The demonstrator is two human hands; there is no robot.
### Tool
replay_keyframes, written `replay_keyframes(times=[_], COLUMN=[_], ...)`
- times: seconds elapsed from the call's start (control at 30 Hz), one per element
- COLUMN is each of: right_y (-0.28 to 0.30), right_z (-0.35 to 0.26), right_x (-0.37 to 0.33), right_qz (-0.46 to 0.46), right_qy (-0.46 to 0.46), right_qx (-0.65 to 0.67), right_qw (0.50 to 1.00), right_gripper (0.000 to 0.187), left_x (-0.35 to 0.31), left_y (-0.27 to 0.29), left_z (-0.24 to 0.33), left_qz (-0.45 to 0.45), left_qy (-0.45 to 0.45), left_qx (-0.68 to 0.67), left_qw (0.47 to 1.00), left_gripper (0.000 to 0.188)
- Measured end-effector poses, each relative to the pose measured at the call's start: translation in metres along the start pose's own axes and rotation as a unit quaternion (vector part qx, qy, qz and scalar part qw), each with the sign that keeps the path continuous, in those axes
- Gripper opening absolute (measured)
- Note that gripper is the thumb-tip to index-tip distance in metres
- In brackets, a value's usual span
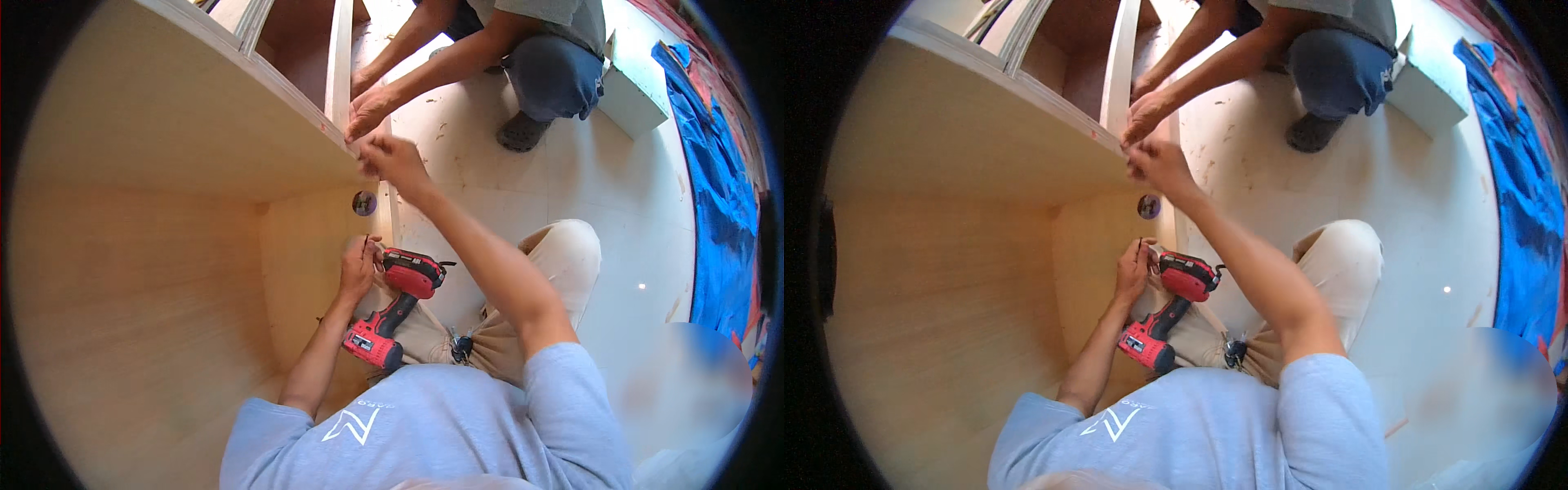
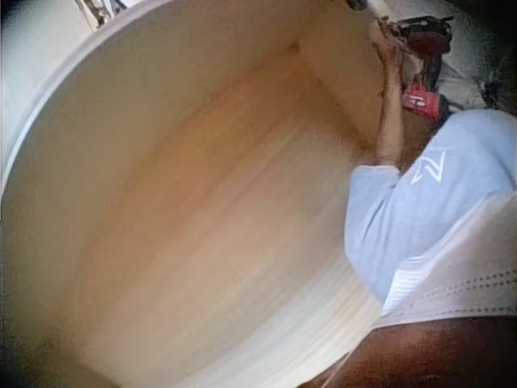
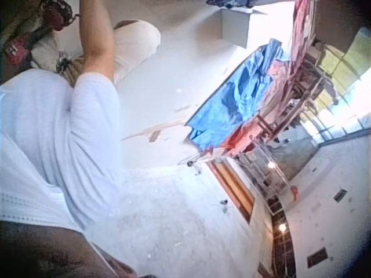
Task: The person assembles a wooden cabinet by gathering screws and driving them into the wooden panels using an electric drill while another person holds the pieces in place.
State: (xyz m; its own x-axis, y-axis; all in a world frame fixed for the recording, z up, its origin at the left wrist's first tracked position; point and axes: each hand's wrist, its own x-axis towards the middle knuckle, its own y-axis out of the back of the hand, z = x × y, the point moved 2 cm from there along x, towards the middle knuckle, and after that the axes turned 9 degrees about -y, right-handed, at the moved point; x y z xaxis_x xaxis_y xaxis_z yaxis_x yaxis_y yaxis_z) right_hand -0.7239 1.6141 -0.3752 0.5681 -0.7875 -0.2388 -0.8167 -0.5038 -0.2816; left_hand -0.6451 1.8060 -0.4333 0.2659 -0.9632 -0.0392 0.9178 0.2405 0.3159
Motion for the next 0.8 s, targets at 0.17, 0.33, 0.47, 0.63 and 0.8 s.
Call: replay_keyframes(times=[0.17, 0.33, 0.47, 0.63, 0.8], right_y=[0.006, -0.012, 0.053, 0.003, -0.042], right_z=[-0.016, -0.012, 0.009, 0.019, 0.01], right_x=[0.076, 0.146, 0.19, 0.177, 0.157], right_qz=[0.032, -0.207, -0.739, -0.348, -0.23], right_qy=[0.038, -0.209, -0.267, -0.321, -0.332], right_qx=[-0.023, -0.023, 0.224, 0.051, 0.06], right_qw=[0.999, 0.955, 0.576, 0.879, 0.913], right_gripper=[0.018, 0.031, 0.042, 0.038, 0.032], left_x=[0.002, -0.006, 0.012, 0.0, -0.014], left_y=[-0.007, 0.008, -0.032, 0.0, 0.023], left_z=[-0.001, 0.0, 0.004, -0.002, -0.004], left_qz=[-0.011, 0.004, -0.038, -0.011, 0.012], left_qy=[0.008, 0.027, 0.018, 0.036, 0.053], left_qx=[-0.01, -0.018, -0.052, -0.026, -0.015], left_qw=[1.0, 0.999, 0.998, 0.999, 0.998], left_gripper=[0.032, 0.031, 0.03, 0.03, 0.029])
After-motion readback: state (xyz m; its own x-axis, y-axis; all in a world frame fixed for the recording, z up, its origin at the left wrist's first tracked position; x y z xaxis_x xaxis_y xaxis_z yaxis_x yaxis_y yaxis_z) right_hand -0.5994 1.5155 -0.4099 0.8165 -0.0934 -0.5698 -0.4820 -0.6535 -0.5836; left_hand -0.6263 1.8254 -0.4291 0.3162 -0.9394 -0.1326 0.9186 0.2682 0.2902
